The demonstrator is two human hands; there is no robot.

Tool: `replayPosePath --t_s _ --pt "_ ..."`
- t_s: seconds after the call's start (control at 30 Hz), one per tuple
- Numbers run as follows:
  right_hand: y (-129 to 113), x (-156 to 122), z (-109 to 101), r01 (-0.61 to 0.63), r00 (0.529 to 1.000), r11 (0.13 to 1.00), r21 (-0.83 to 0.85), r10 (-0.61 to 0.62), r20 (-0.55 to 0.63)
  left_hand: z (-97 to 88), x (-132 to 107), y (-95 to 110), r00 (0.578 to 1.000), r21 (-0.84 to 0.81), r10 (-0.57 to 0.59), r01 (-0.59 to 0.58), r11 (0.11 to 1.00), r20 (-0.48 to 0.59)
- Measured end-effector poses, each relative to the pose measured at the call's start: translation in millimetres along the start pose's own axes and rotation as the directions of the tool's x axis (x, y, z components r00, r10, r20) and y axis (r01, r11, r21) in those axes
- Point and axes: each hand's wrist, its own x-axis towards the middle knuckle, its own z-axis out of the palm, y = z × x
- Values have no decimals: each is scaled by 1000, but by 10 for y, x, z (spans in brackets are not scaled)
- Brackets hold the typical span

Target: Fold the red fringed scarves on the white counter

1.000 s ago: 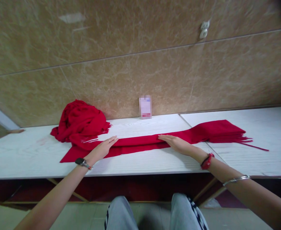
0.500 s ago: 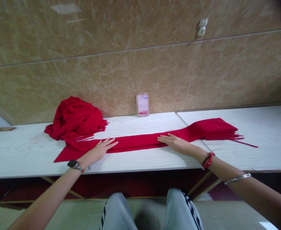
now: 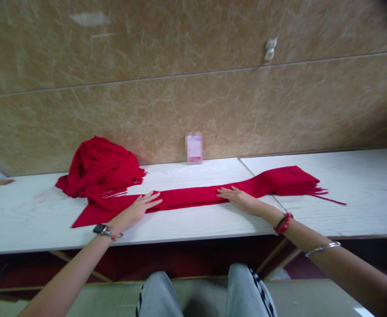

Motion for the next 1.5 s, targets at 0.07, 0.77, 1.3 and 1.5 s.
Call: replayPosePath --t_s 0.07,0.77,1.3,1.5 --pt "21 -45 11 36 997 999 -11 -35 75 22 -61 14 994 -9 17 -16 1000 109" --pt "-497 503 181 -184 979 967 -174 196 55 48 876 995 968 -45 -208 204 978 -139" --pt "0 145 -124 -258 962 870 -420 273 -26 192 1139 1152 959 -25 -271 270 963 -78" --pt "-397 567 256 -175 983 925 -337 182 -11 268 1203 1402 953 -20 -289 288 957 -87"
